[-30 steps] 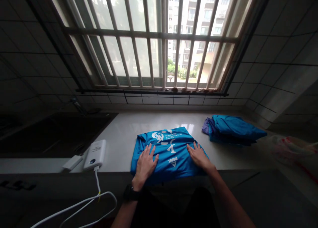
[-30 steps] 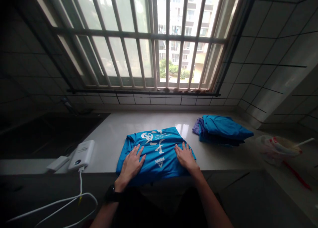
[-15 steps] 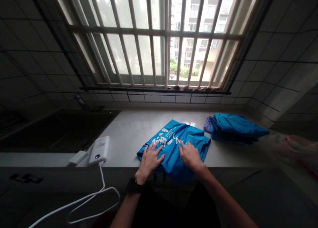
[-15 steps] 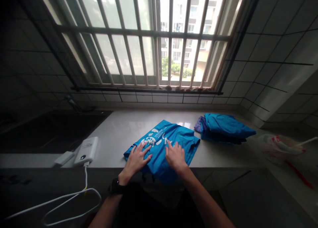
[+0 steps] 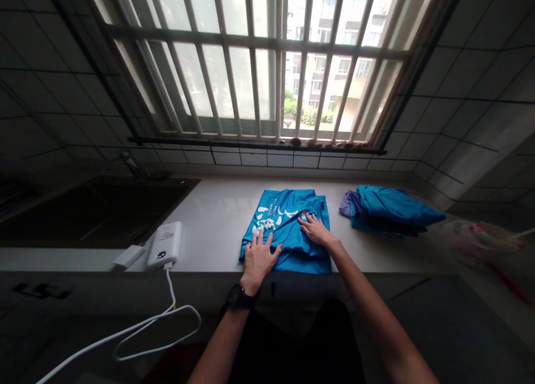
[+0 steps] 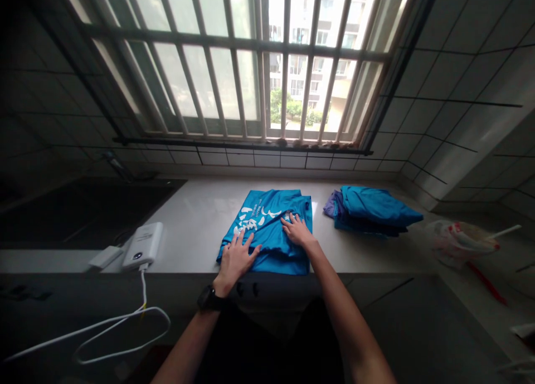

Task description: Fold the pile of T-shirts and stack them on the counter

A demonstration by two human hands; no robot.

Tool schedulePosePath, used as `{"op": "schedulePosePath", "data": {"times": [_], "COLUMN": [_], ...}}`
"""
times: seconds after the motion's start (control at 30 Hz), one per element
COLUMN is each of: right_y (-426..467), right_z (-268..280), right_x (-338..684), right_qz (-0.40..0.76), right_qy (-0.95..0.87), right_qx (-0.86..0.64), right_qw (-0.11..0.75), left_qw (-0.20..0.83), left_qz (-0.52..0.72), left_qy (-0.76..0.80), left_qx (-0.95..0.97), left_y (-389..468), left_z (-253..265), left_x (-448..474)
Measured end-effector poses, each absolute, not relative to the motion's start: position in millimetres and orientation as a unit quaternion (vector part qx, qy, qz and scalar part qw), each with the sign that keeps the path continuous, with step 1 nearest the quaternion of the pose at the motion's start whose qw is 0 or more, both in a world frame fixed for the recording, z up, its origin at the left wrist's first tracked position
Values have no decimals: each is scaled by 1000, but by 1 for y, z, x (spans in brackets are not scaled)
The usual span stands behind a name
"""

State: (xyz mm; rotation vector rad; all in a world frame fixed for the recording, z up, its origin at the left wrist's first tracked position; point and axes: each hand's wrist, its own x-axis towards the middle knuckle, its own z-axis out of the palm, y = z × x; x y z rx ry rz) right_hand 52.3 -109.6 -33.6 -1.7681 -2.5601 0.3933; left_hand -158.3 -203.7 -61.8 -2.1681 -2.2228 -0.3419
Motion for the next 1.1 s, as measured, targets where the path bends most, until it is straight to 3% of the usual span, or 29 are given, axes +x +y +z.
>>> {"op": "schedulePosePath", "data": {"times": [0.43, 0.57, 0.8, 0.87, 1.0, 1.1], "right_y": [-255, -258, -213, -181, -145, -150], "right_z": [-105, -84, 6, 29, 33, -7], "right_x": [68, 84, 110, 104, 73, 50], "right_qz": [-19, 16, 213, 187, 26, 60], "right_qy": [-848, -863, -859, -837, -732, -773], "right_qx": [-498, -461, -399, -436, -550, -532], "right_qw": [182, 207, 238, 271, 401, 342], "left_qw": [-33, -50, -42, -19, 77, 37], "left_qz": [-116, -128, -284, -298, -318, -210], "left_qy": [-555, -542, -577, -608, -657, -658], "left_qx": [-823, -829, -765, -736, -680, -723], "left_y": [-261, -275, -252, -219, -163, -150], "left_z": [-69, -60, -7, 14, 21, -11], "left_x": [-213, -233, -244, -230, -197, -189]}}
